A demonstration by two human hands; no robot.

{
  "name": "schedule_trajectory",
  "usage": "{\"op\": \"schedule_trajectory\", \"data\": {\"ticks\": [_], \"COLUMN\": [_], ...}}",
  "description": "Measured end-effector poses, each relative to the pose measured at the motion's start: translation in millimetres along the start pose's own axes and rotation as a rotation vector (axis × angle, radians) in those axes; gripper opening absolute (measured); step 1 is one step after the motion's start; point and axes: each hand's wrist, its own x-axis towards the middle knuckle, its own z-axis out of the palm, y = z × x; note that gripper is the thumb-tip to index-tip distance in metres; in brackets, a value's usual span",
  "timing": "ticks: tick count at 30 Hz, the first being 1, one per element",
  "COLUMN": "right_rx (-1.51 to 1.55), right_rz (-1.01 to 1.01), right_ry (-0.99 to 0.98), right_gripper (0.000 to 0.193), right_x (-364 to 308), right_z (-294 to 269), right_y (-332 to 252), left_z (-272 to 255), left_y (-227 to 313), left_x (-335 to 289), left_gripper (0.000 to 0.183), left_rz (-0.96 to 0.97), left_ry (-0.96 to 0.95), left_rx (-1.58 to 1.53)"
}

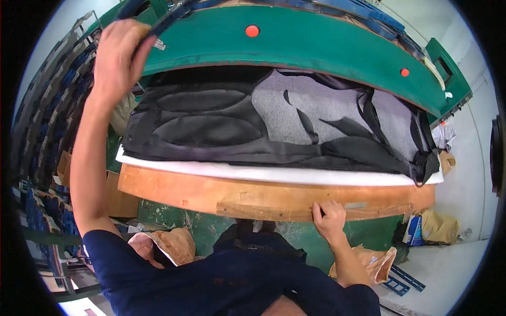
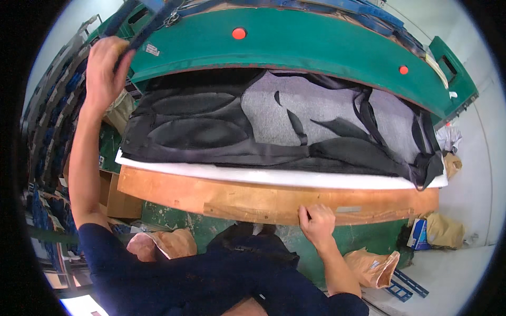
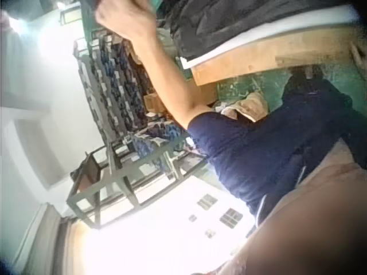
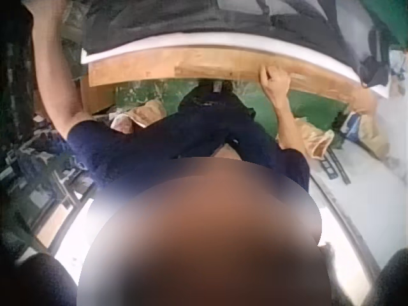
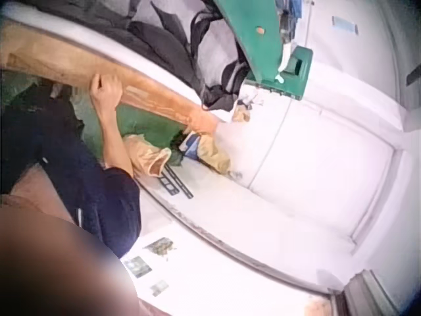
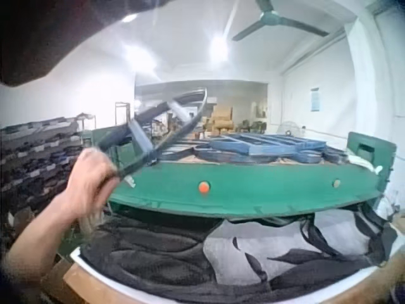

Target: Use a hydraulic press and metal dies to cut shapes out of foam or fabric padding material.

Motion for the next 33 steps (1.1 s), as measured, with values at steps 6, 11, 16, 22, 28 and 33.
{"op": "schedule_trajectory", "data": {"ticks": [6, 11, 16, 22, 28, 33], "right_rx": [-0.032, -0.089, -0.15, -0.133, -0.112, -0.113], "right_rz": [-0.028, 0.01, 0.056, 0.058, 0.044, 0.097], "right_ry": [-0.035, -0.117, -0.142, -0.162, -0.083, -0.041], "right_gripper": [0.018, 0.027, 0.027, 0.028, 0.018, 0.011], "right_x": [-17.0, -18.4, -24.0, -37.8, -58.6, -68.0], "right_z": [-0.4, 3.8, -2.4, -12.9, -19.7, -24.1], "right_y": [-7.8, -2.6, -9.2, -19.9, -38.4, -55.5], "left_z": [-65.1, -77.4, -76.1, -46.4, 14.2, 70.1], "left_y": [73.1, 110.7, 113.9, 90.7, 65.5, 45.3], "left_x": [-57.7, -110.8, -148.5, -164.7, -181.0, -187.9], "left_gripper": [0.015, 0.014, 0.01, 0.01, 0.015, 0.016], "left_rz": [0.045, 0.015, 0.017, 0.004, -0.061, -0.065], "left_ry": [-0.156, -0.285, -0.297, -0.316, -0.281, -0.236], "left_rx": [-0.083, -0.143, -0.163, -0.145, -0.297, -0.373]}}
